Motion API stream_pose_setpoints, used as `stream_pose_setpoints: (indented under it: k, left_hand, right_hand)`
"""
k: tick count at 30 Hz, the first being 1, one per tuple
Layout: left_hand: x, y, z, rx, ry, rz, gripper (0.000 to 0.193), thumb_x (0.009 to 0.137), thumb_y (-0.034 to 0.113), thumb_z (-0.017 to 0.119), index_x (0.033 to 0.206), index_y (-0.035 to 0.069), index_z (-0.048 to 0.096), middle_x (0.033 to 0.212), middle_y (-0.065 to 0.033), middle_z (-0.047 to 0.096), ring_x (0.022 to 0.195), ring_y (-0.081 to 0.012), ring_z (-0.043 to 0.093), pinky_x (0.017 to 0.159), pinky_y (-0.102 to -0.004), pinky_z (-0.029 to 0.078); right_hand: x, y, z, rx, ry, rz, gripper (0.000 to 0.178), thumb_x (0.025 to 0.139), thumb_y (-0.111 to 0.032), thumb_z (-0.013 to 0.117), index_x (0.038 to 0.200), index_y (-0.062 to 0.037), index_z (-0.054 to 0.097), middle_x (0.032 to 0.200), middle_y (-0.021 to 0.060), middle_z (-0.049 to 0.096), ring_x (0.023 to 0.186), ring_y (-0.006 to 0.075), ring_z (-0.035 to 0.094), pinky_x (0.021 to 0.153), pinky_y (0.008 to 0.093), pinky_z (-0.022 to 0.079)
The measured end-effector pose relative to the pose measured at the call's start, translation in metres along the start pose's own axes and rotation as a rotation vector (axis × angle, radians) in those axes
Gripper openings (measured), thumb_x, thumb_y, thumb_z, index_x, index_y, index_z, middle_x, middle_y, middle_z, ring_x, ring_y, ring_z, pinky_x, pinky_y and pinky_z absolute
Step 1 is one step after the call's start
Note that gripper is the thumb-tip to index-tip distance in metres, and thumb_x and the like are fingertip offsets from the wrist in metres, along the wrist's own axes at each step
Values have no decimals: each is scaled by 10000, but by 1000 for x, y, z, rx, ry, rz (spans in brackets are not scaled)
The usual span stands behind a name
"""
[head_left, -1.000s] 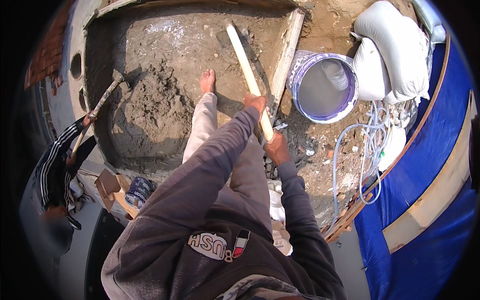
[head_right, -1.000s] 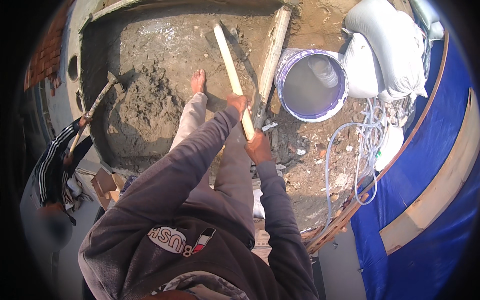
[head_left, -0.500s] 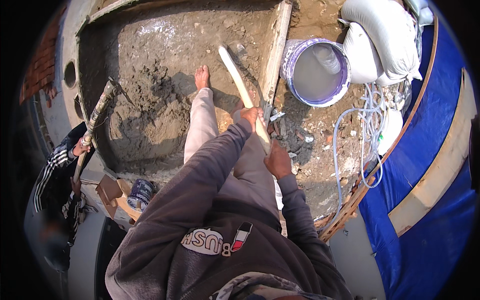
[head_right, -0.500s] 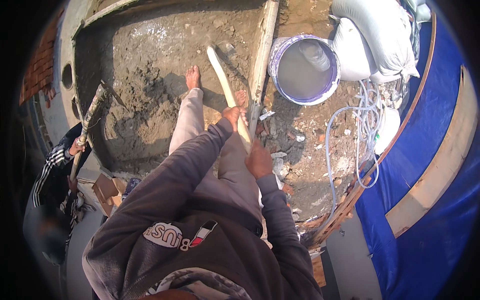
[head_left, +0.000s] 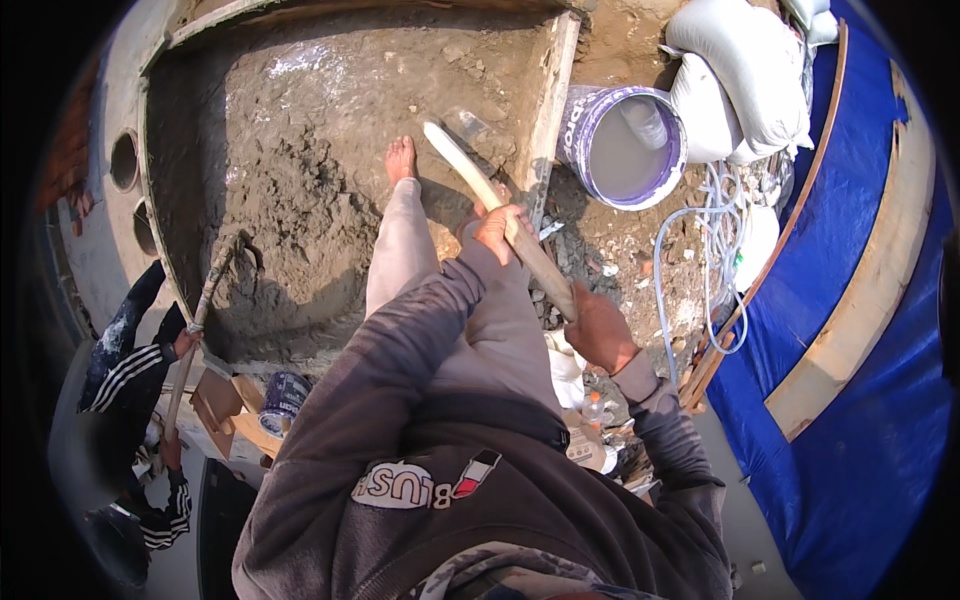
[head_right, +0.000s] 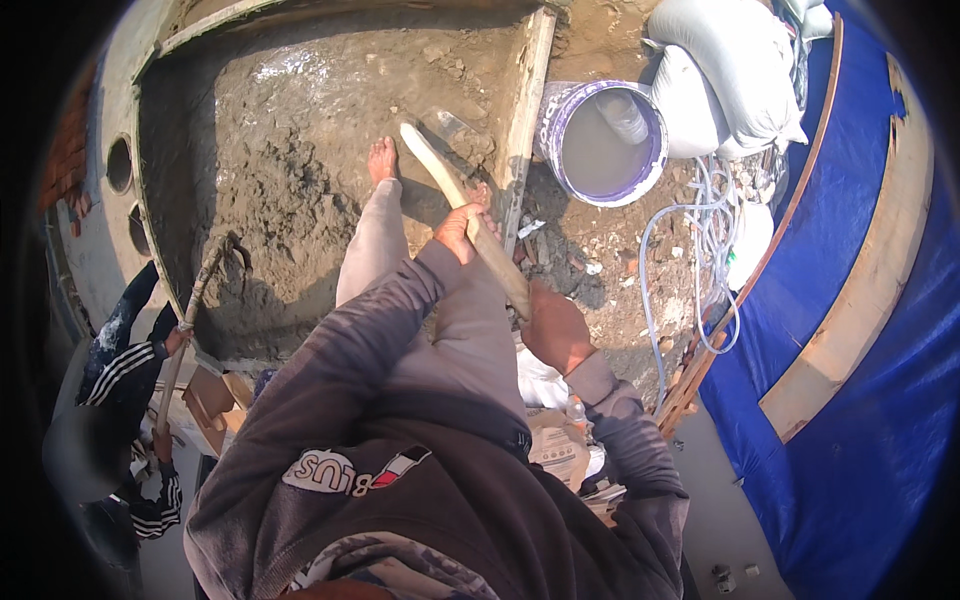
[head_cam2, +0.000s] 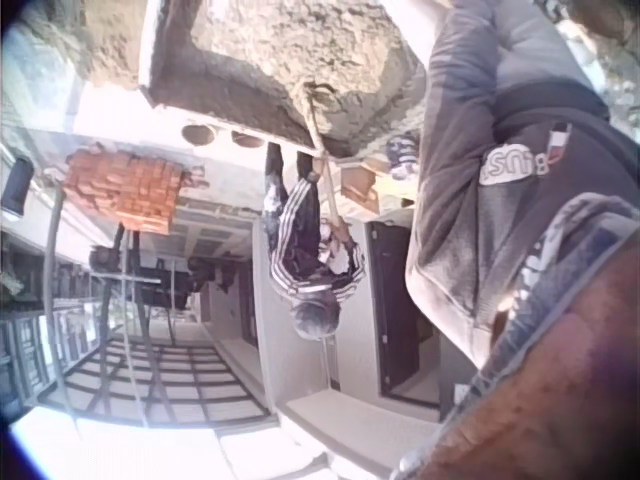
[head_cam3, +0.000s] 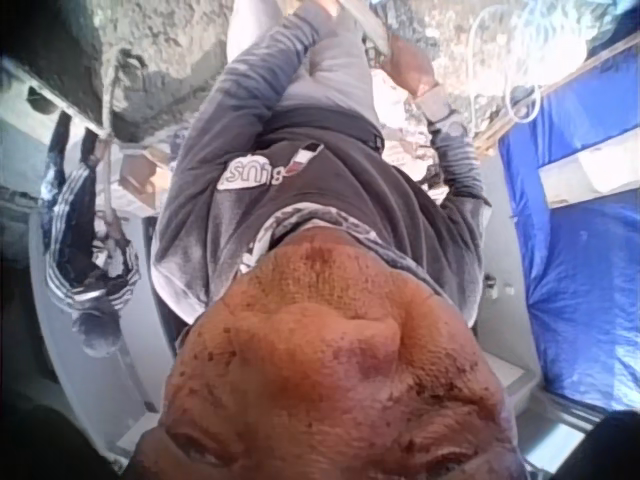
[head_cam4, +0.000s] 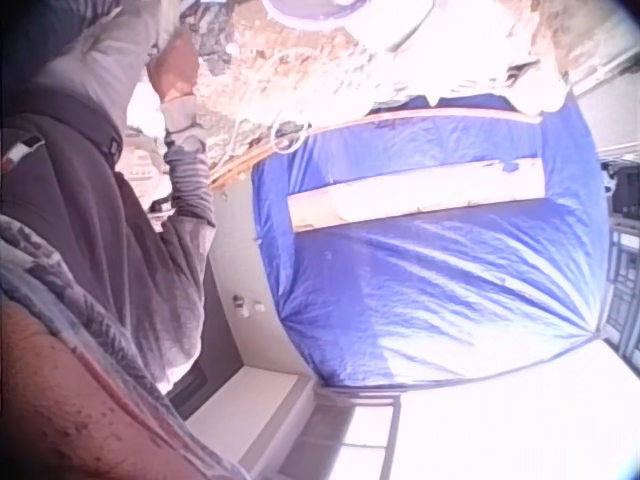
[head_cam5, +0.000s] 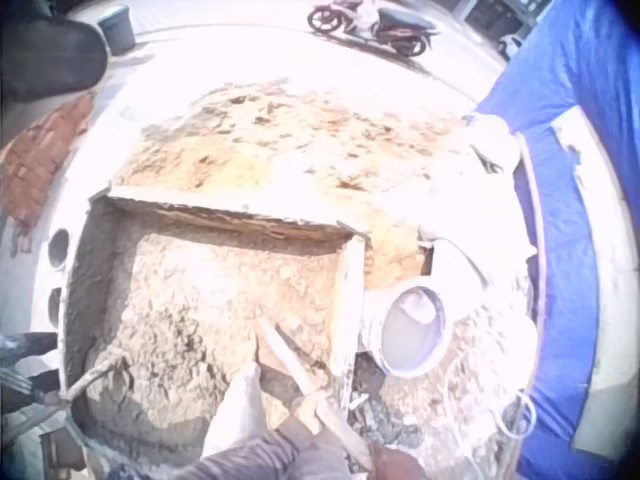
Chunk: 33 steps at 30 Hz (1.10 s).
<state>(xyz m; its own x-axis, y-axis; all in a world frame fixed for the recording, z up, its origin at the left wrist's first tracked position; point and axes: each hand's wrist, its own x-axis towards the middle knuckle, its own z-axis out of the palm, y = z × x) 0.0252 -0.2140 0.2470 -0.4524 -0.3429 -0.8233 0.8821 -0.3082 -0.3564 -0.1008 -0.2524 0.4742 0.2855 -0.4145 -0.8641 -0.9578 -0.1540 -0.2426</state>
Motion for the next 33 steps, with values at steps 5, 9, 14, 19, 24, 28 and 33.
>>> stream_pose_setpoints:
  k: [5, 9, 14, 19, 24, 28, 33]
  left_hand:
    - [-2, 41, -9, -18, -8, 103, 210, 793, 127, 689, 921, 92, 526, 767, -72, 523, 678, -249, 538, 689, -465, 481]
    - [-2, 95, -23, 19, 89, 293, 264, 798, 179, 718, 908, 134, 483, 713, -65, 506, 627, -260, 531, 653, -492, 497]
    - [-16, 88, -24, 61, 149, 408, 216, 802, 187, 706, 849, 138, 501, 653, -19, 458, 577, -188, 491, 571, -380, 439]
    - [-40, -54, 8, 81, 131, 348, 96, 799, 102, 625, 789, 91, 530, 663, -18, 467, 620, -191, 494, 617, -387, 467]
    - [-43, -229, -1, 320, -33, 140, 140, 793, 81, 689, 847, 47, 565, 785, -65, 565, 788, -248, 585, 821, -428, 487]
    - [-68, -225, 7, 212, 30, -55, 152, 785, 68, 693, 853, 37, 561, 803, -67, 571, 799, -250, 591, 842, -427, 481]
    - [-42, -89, 3, 209, 103, 158, 137, 756, 51, 666, 808, 54, 539, 727, -73, 547, 697, -241, 568, 756, -417, 501]
  right_hand:
    - [-65, -12, -33, 79, -46, 14, 466, 672, -42, 601, 1103, 39, 445, 807, 298, 581, 822, 477, 578, 715, 516, 452]
    - [-112, 1, -45, 108, -57, -45, 415, 662, 2, 608, 1043, 16, 443, 873, 265, 583, 857, 465, 575, 739, 501, 455]
    - [-158, 59, -27, 195, 4, -90, 510, 659, 5, 639, 1145, -12, 486, 902, 251, 596, 840, 426, 605, 706, 444, 476]
    - [-248, 183, 30, 177, 117, 161, 313, 690, -25, 648, 984, -64, 548, 856, 197, 612, 818, 410, 604, 672, 436, 468]
    - [-361, 325, 142, 141, 416, 503, 101, 733, -78, 629, 813, -59, 570, 764, 177, 576, 769, 408, 576, 637, 429, 445]
    - [-367, 323, 165, 88, 440, 445, 161, 702, -101, 668, 822, -58, 571, 764, 181, 569, 796, 401, 578, 677, 444, 452]
    - [-248, 244, 142, 348, 150, 223, 308, 636, -88, 689, 921, -63, 575, 795, 191, 611, 809, 412, 597, 701, 457, 473]
